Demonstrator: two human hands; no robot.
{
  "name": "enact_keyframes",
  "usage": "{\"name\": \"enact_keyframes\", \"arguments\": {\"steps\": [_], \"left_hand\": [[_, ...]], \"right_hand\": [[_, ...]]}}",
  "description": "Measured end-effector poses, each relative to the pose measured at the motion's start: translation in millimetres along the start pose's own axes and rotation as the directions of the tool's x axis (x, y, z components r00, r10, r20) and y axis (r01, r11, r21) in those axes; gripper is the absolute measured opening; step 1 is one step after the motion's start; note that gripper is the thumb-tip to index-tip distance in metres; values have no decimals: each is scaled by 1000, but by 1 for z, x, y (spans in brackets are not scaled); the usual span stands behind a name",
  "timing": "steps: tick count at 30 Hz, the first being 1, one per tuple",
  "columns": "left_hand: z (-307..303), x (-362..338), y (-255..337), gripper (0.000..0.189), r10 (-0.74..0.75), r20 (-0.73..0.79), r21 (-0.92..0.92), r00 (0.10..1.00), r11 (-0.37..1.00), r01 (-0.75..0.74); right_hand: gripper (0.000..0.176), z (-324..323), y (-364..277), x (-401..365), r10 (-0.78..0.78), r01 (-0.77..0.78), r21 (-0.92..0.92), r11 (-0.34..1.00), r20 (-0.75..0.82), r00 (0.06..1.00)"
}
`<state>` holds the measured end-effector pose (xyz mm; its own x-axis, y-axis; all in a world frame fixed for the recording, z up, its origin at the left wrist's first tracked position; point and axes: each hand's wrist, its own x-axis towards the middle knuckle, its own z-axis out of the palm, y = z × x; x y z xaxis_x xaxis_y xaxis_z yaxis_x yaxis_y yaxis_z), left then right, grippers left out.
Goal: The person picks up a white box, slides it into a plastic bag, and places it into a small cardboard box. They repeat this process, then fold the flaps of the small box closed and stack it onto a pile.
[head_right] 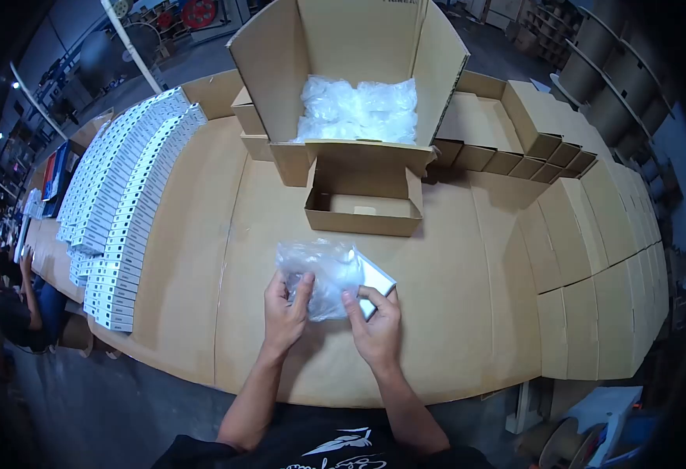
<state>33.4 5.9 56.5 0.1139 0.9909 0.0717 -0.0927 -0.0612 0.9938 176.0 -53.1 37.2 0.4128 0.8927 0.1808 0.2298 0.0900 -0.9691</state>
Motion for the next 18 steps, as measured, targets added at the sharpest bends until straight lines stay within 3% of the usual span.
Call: {"name": "enact_keyframes", "arguments": {"steps": [2, 5, 7, 10, 13, 16, 17, 18], "left_hand": [[-6, 0, -9, 23, -1, 77, 58, 997, 998, -3], [-8, -6, -19, 31, -57, 14, 98, 998, 994, 55], [-17, -5, -38, 36, -9, -42, 82, 999, 997, 12], [-23, -6, -33, 28, -11, -94, 81, 995, 997, 19], [-8, -1, -15, 18, 0, -87, -48, 996, 999, -4], [-11, 0, -15, 26, -37, -61, 72, 997, 997, 41], [-15, 0, -17, 38, -46, -51, 175, 998, 983, 54], [-17, 1, -22, 42, -46, -59, 157, 997, 986, 54]], "right_hand": [[18, -2, 2, 4, 58, -58, 22, 998, -5, 998], [19, -7, 10, 8, 118, -115, 145, 983, -14, 993], [19, -6, 9, 11, 146, -128, 245, 961, -57, 988], [17, -7, -5, 10, 99, -96, 29, 995, -94, 991], [19, -3, -1, 9, 72, -59, 113, 992, -109, 991], [25, -6, -1, 9, 69, -68, 40, 997, -11, 998], [27, -7, -1, 10, 72, -72, -6, 997, 31, 997], [27, -7, -4, 10, 54, -55, 15, 998, 78, 996]]}}
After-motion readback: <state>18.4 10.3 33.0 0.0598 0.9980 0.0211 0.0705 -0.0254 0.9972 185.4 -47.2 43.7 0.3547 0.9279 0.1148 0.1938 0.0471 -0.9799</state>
